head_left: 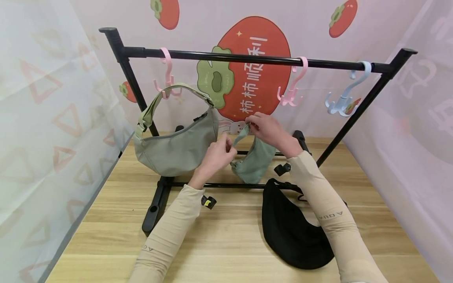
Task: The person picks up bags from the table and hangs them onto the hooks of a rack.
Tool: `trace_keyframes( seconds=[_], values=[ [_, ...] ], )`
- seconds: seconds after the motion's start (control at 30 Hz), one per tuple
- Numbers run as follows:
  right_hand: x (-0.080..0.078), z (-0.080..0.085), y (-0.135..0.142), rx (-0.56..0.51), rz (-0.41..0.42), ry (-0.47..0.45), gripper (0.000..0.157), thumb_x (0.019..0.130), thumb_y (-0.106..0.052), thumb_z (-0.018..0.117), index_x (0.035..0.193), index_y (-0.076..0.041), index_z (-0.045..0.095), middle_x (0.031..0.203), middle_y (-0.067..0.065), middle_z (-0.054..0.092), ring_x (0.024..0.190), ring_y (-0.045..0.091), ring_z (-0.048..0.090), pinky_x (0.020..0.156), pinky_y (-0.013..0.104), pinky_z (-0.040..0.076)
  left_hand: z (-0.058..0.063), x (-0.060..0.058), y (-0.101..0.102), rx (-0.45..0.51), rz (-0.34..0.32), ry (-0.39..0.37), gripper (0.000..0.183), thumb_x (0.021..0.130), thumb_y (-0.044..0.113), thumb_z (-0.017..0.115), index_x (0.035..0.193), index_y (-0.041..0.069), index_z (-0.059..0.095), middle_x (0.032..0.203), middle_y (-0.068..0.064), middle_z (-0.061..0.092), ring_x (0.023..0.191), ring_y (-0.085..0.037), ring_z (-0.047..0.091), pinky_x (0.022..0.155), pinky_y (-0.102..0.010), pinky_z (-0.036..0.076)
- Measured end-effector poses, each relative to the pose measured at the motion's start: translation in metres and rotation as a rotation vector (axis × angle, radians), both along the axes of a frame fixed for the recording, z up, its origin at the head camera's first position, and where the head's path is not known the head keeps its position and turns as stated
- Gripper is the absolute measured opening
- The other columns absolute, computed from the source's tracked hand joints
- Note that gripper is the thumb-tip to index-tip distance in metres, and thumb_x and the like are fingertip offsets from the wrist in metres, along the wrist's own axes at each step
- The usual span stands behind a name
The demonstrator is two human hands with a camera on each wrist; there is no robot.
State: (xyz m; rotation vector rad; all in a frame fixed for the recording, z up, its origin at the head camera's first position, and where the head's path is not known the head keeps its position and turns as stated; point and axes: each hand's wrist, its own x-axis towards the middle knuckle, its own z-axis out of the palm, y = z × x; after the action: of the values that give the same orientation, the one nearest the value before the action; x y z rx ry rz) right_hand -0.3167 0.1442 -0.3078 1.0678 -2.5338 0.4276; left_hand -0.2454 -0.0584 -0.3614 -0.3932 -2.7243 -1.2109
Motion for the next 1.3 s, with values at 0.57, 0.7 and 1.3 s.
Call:
trace_keyframes(
  seconds=[0.57,0.7,1.3],
  values=[
    [0.031,0.014,0.024,-0.056,0.007,0.096,0.017,0.092,-0.010,0.067,0.107,-0.003,0.072,0.097,0.015,0.060,0.081,0.028,0.058,0.073,0.041,0.051,0.015,0.006,0.005,0.184,-0.038,0.107,0.020,0.103,0.028,0.048,0.114,0.014,0.058,0.085,-0.001,0.066,0.068,-0.014,0.058,0.061,-0.030,0.044],
    [0.037,0.016,0.029,-0.078,-0.003,0.116,0.019,0.091,-0.011,0.069,0.108,-0.003,0.071,0.100,0.015,0.060,0.087,0.028,0.058,0.076,0.043,0.054,0.021,0.007,0.006,0.216,-0.029,0.190,0.017,0.101,0.025,0.052,0.112,0.012,0.058,0.079,-0.003,0.062,0.065,-0.016,0.053,0.061,-0.029,0.041],
    [0.063,0.024,0.046,-0.166,0.039,0.248,0.016,0.097,-0.006,0.058,0.111,0.002,0.059,0.092,0.014,0.062,0.073,0.021,0.052,0.067,0.036,0.047,0.065,0.017,0.011,0.306,-0.091,0.395,0.012,0.098,0.017,0.057,0.107,0.010,0.060,0.076,-0.003,0.060,0.062,-0.015,0.050,0.061,-0.026,0.040]
  ],
)
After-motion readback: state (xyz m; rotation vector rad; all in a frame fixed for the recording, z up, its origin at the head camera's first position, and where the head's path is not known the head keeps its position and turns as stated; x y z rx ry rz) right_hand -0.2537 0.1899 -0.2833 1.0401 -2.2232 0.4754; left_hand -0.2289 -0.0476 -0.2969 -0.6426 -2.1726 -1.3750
